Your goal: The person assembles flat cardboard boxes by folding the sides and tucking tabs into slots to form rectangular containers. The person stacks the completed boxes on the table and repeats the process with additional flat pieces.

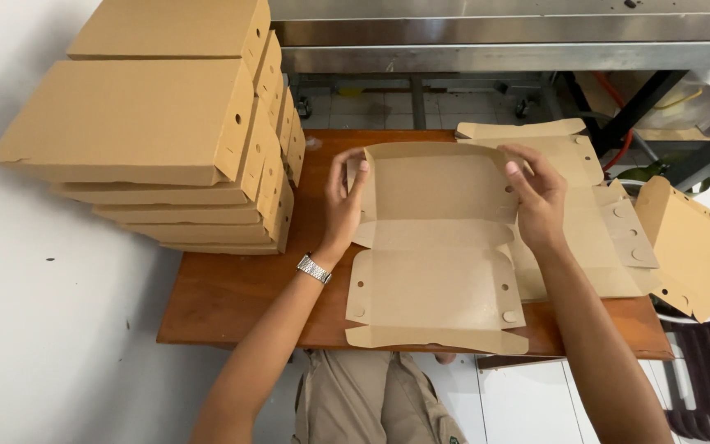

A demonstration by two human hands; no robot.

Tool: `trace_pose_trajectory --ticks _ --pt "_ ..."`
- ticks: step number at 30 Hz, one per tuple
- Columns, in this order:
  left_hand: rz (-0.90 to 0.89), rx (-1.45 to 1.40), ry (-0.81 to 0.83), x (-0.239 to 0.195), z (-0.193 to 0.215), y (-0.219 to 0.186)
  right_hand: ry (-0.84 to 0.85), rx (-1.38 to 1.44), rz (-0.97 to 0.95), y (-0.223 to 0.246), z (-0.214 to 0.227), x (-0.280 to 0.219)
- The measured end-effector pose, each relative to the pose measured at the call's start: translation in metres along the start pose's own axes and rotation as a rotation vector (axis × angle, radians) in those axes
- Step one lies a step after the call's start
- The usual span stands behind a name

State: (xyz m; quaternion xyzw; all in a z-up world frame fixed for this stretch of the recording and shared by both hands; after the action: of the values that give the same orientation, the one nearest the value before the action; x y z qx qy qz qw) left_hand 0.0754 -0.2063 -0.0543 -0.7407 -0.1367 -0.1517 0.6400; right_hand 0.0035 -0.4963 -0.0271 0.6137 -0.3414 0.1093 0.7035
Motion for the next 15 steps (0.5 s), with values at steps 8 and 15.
trace_pose_trajectory --ticks 8,15 --pt "-0.147 0.212 0.130 -0.009 -0.005 -0.014 0.188 0.122 -0.248 -0.098 0.024 -0.005" --pt "-0.625 0.720 -0.168 -0.020 -0.024 -0.015 0.169 0.145 -0.252 -0.062 0.005 0.002"
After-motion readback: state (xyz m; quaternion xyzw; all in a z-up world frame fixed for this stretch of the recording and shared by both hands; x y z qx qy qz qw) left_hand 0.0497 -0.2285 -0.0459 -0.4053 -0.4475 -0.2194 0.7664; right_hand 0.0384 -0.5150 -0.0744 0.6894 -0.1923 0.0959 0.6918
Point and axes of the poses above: each hand's wrist, its own x-axis towards the middle knuckle, its own z-axis out of the back of the hand, y = z × x, the point moved 6 cm from there along x, towards the middle knuckle, and after that the axes turned 1 degree about x, right-handed, at the moved point
